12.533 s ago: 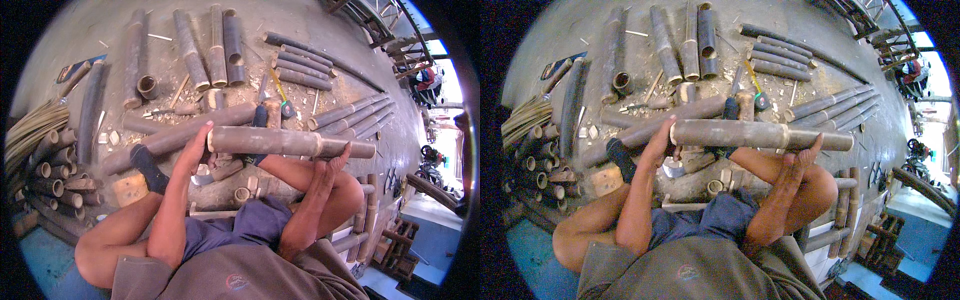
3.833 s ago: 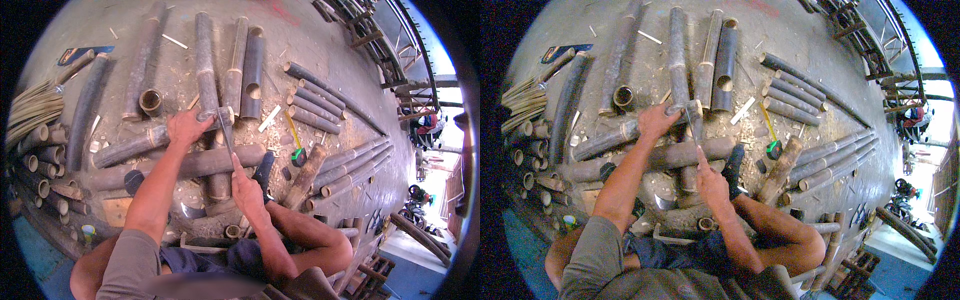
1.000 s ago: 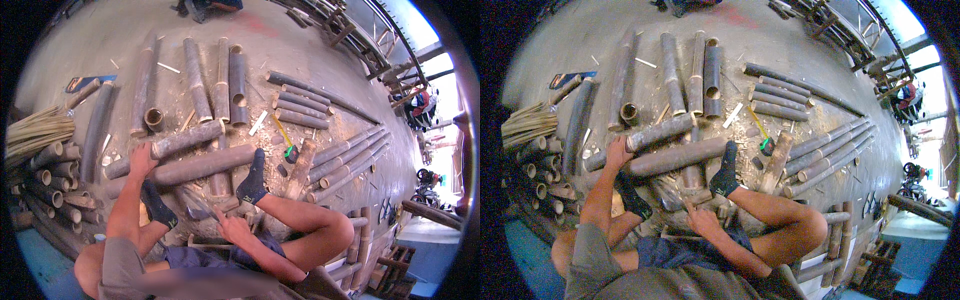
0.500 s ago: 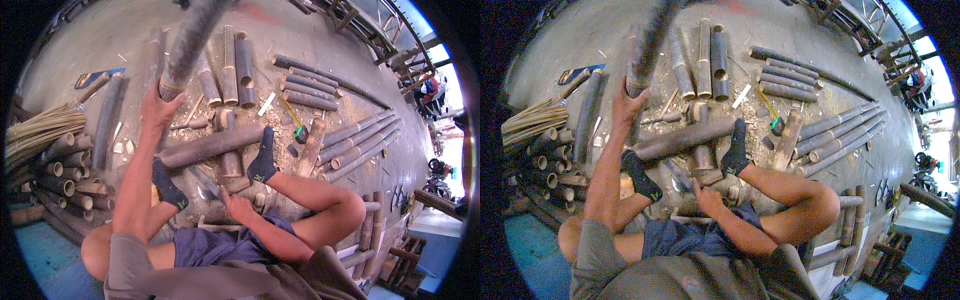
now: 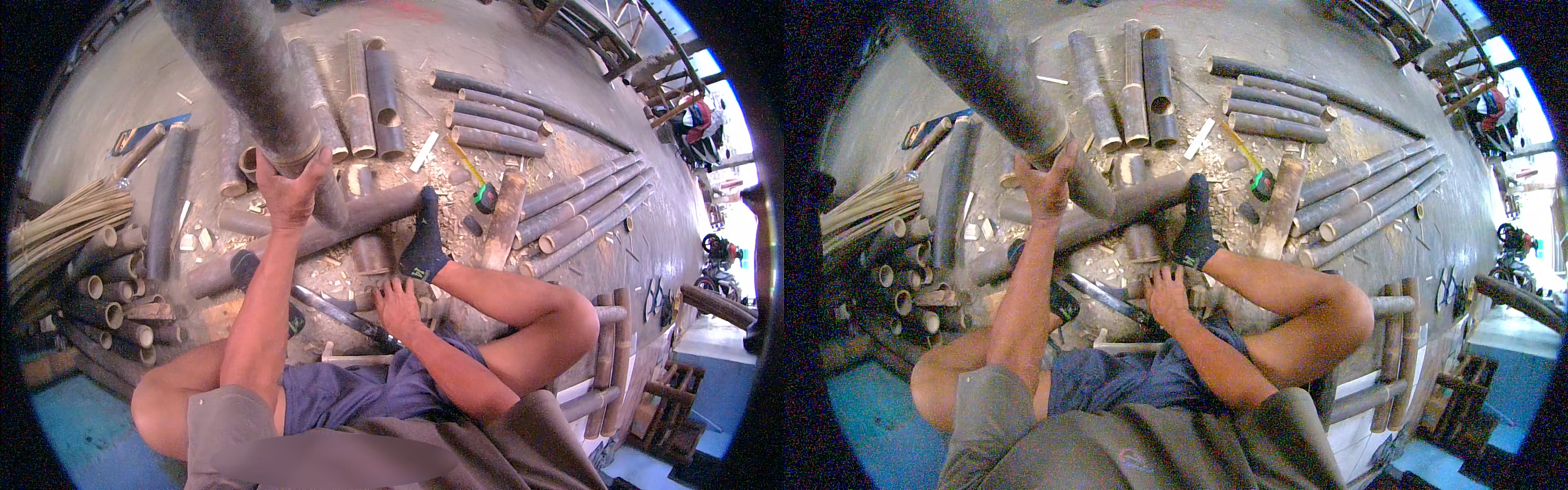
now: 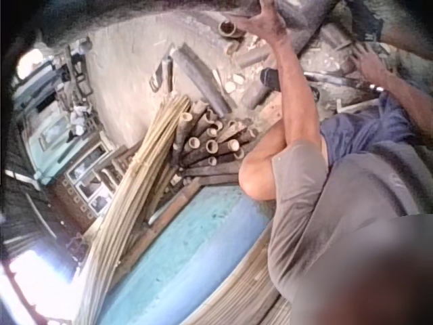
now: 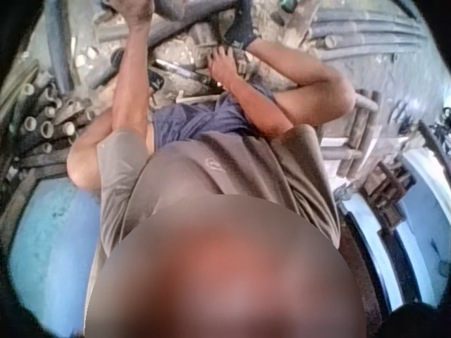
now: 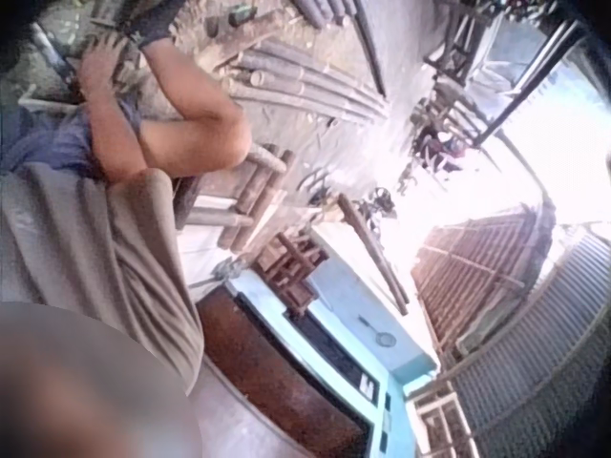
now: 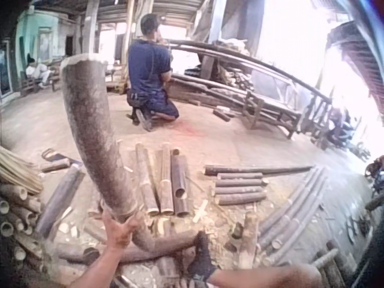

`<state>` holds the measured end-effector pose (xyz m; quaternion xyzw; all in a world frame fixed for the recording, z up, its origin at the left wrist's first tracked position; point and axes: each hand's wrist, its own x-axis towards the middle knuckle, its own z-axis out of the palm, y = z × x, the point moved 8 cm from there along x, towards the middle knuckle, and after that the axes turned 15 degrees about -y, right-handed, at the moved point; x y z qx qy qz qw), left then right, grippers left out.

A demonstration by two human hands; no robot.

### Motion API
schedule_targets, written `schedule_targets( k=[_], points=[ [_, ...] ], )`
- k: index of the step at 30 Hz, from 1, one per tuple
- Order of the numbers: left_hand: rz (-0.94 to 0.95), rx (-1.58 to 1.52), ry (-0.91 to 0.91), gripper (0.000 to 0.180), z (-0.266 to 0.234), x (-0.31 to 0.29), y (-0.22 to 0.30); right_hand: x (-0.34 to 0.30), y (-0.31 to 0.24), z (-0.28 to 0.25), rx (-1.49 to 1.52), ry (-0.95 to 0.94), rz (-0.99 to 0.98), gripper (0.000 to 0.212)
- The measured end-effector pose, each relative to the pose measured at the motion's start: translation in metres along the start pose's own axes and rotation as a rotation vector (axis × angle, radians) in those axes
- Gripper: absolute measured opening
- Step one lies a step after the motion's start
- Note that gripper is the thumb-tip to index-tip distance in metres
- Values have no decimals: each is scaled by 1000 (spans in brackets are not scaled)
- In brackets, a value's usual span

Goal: The person sits on the floor and uses a knife to scrape and shape a bamboo pole, then measures it with a tape measure. They insert a smaller bamboo piece into a larger one and tap it with a wooden mallet to fit it securely.

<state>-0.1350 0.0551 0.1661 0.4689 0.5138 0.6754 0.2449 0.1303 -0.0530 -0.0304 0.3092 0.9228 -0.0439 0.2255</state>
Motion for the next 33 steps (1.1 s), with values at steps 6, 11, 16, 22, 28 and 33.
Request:
schedule_targets(
  k=[6,11,16,22,28,33],
  points=[
    [28,39,38,67,3,-6,-9,5,5,40,141,-327,57,46],
    [33,11,49,66,5,-4,-14,2,16,24,293,-403,77,64],
    [0,21,29,65,8,-2,-15,-19,27,-22,587,-451,68,68],
    [-67,-90,45,66,10,-1,-24,-41,14,-58,1237,-430,164,62],
    [-61,31,-12,67,9,4,-16,14,-21,-98,1139,-81,125,42],
    [-61,134,-6,69,6,2,-14,54,-21,-106,943,28,205,39]
  ],
)
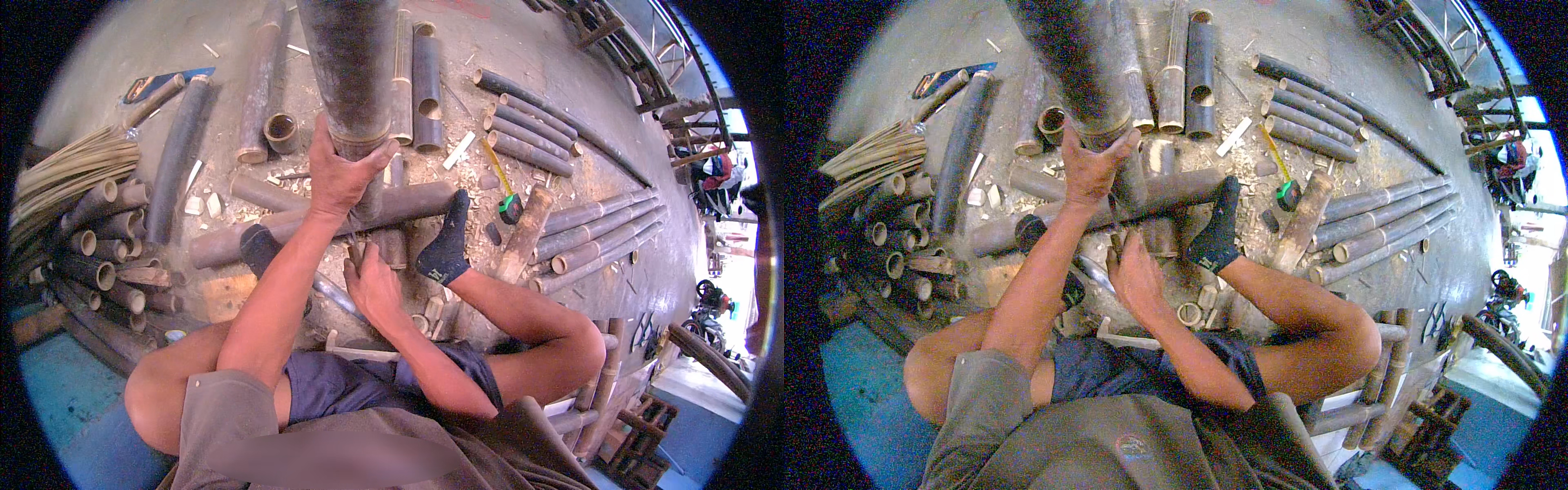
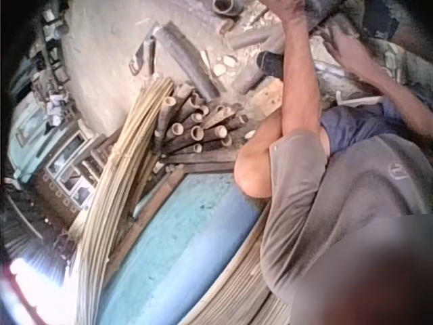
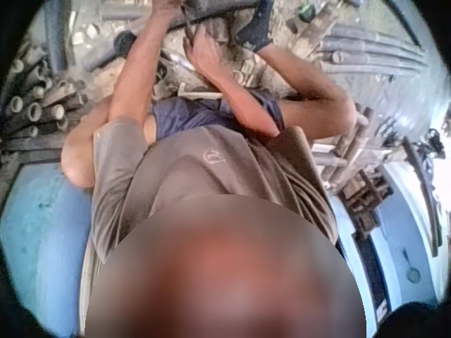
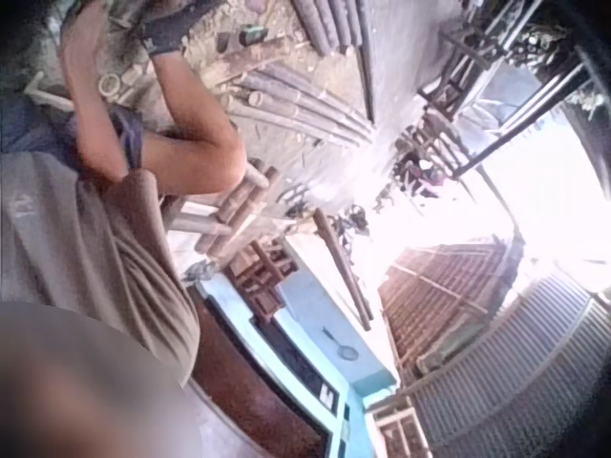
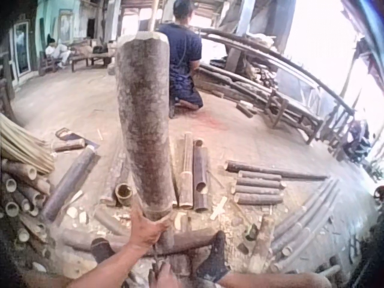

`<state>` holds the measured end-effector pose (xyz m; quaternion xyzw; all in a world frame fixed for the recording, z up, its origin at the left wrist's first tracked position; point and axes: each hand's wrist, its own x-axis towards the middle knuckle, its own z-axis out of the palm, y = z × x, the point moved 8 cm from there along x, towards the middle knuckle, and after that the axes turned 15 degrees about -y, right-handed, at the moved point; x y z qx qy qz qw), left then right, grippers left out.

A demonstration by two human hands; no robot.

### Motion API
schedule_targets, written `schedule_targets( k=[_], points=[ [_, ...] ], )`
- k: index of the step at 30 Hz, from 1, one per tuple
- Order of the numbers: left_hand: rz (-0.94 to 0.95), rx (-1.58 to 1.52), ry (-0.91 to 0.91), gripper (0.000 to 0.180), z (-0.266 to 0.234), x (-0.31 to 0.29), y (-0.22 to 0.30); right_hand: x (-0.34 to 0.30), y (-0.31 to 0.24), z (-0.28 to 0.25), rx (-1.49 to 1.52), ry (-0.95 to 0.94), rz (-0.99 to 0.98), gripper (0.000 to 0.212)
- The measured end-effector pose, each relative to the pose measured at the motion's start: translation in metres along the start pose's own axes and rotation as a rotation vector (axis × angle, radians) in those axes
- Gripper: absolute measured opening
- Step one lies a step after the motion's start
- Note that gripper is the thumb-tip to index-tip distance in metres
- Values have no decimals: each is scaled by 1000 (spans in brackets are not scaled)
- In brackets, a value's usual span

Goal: The person sits on the floor and uses a knife to scrape and shape a bamboo pole, then measures it with a tape measure. They insert a smaller bamboo piece into a larger one and tap it with a wooden mallet to fit it securely.

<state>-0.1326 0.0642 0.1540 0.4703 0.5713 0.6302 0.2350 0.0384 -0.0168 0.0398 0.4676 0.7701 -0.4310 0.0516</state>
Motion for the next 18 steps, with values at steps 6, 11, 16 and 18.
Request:
schedule_targets(
  k=[6,11,16,18],
  points=[
    [-34,-1,15,71,-1,0,4,-32,28,17,7,-104,76,43],
    [-120,147,47,72,-2,3,6,-49,22,4,-55,75,-137,37],
    [13,14,14,74,0,-1,2,-2,7,-2,-10,131,-137,37],
    [53,139,61,75,-3,-4,-3,-2,18,9,19,9,-13,41]
  ],
)
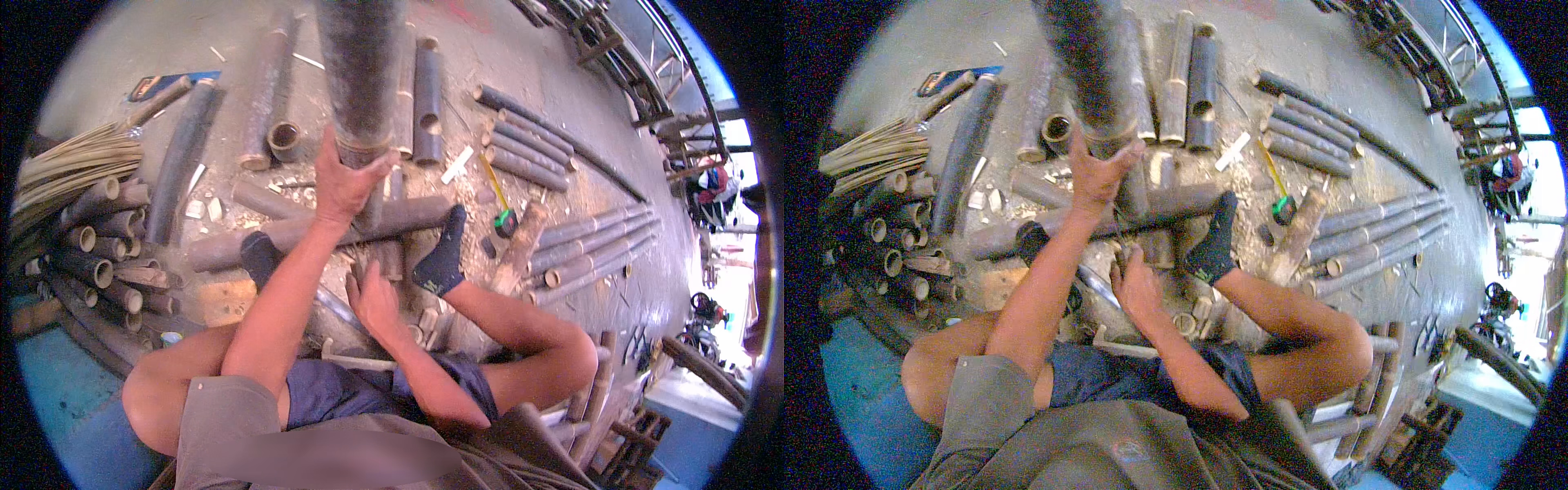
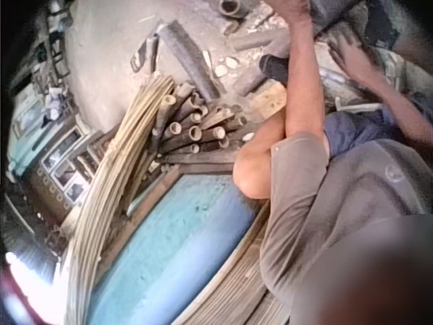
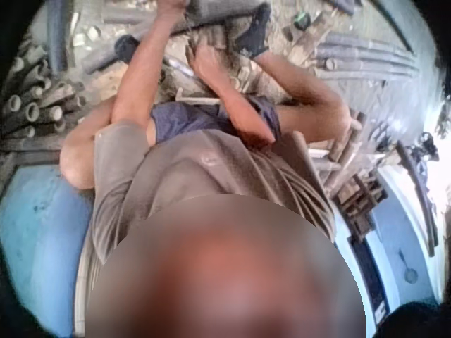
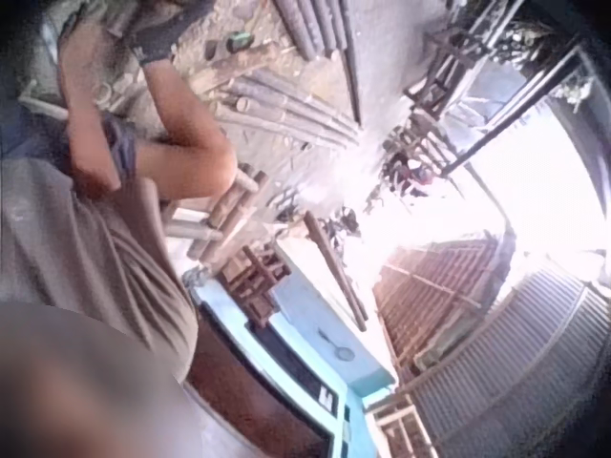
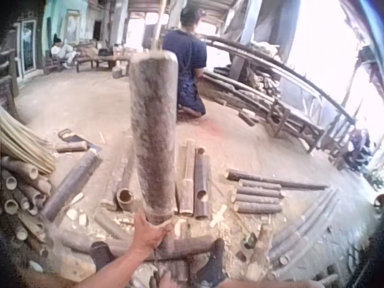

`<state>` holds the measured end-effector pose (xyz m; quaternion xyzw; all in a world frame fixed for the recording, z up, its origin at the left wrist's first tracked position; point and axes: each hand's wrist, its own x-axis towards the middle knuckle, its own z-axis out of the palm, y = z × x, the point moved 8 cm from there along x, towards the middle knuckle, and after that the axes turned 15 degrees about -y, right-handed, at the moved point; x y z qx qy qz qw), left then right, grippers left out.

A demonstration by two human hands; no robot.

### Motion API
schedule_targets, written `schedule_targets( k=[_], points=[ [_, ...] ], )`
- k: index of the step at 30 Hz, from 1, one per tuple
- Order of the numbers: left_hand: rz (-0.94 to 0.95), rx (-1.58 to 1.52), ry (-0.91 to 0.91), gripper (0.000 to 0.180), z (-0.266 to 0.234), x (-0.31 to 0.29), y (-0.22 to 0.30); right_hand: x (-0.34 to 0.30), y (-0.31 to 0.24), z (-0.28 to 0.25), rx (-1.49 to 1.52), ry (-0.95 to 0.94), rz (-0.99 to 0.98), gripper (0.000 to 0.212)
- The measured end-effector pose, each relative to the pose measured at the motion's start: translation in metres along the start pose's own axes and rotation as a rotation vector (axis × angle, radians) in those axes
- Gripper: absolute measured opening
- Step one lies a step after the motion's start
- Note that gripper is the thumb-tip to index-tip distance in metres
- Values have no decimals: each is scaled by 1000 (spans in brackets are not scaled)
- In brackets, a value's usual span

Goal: The person sits on the floor and uses a knife to scrape and shape a bamboo pole, then measures it with a tape measure. They insert a smaller bamboo piece into a larger one and tap it with a wooden mallet to fit it securely.

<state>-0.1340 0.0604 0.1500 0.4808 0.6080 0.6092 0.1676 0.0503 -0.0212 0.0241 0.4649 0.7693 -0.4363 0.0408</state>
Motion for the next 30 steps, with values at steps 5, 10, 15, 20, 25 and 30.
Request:
schedule_targets(
  k=[5,10,15,20,25,30],
  points=[
    [-275,-154,-67,79,22,-26,-59,-61,32,13,-44,-215,27,49],
    [-606,-18,3,74,30,-16,-131,-83,57,19,-90,-420,117,53],
    [-627,223,25,71,-1,29,-183,-70,55,7,-275,-409,96,57],
    [-262,730,7,71,-7,59,-148,-58,46,-13,-287,-346,-27,65],
    [78,202,-868,57,96,-26,-59,-43,56,-39,-333,-438,68,61],
    [-110,5,-1483,57,165,-152,10,-69,62,-137,-315,-267,38,39]
  ],
)
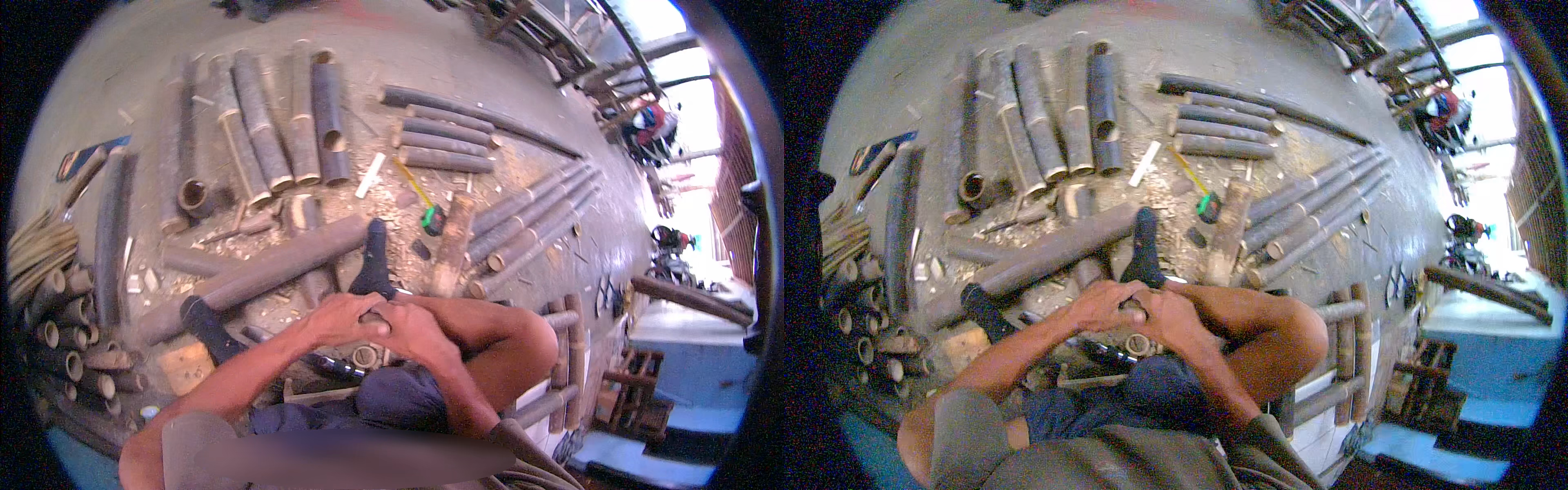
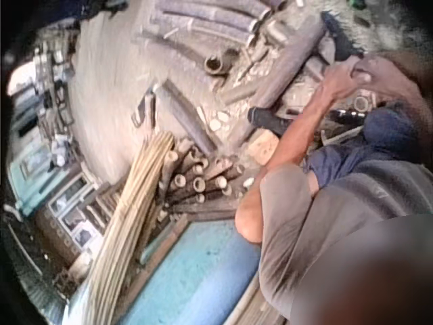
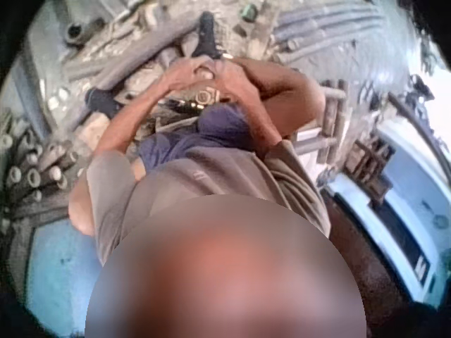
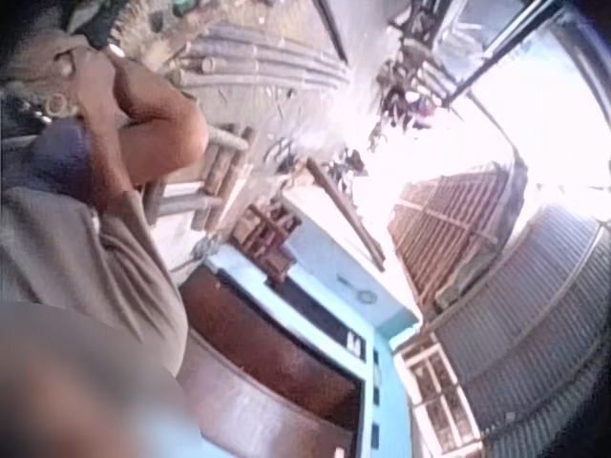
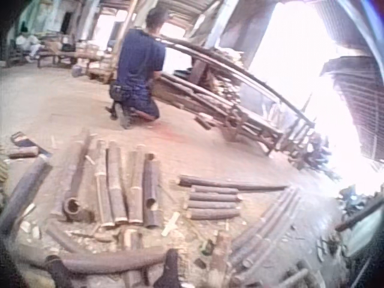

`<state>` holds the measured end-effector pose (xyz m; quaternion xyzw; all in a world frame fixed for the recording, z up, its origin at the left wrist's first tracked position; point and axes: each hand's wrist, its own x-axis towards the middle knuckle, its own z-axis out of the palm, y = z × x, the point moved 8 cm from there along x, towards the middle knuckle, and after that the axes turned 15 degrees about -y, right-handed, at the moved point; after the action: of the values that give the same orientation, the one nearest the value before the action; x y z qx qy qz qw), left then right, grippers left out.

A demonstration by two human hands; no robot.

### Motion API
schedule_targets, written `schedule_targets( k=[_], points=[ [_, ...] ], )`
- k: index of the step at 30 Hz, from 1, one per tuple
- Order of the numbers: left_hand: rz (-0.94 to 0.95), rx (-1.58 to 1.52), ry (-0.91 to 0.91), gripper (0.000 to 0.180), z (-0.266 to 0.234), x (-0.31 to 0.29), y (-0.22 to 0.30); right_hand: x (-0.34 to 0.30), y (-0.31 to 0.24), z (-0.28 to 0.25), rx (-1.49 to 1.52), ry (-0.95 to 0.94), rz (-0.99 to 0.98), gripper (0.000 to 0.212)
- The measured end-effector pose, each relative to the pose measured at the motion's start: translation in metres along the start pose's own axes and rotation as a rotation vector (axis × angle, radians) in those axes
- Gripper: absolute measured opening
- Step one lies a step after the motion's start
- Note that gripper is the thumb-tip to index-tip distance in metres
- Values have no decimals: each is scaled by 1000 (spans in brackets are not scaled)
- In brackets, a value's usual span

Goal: The person sits on the floor and uses a knife to scrape and shape a bamboo pole, then measures it with a tape measure. They insert a smaller bamboo piece into a larger one and tap it with a wooden mallet to fit it securely.

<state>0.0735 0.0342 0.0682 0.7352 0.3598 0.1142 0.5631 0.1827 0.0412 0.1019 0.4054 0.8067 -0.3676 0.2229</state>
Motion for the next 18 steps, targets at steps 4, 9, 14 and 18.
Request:
schedule_targets(
  k=[4,9,14,18],
  points=[
    [-17,-182,1,50,16,5,12,-92,33,-91,267,153,-32,39],
    [-20,-385,547,59,-83,-34,-30,-220,122,-180,772,979,19,45],
    [-138,-310,1488,47,-205,-176,-81,-119,231,-97,1180,824,207,50],
    [-61,-463,1768,40,-246,-254,-129,-36,270,52,1209,533,474,53]
  ],
)
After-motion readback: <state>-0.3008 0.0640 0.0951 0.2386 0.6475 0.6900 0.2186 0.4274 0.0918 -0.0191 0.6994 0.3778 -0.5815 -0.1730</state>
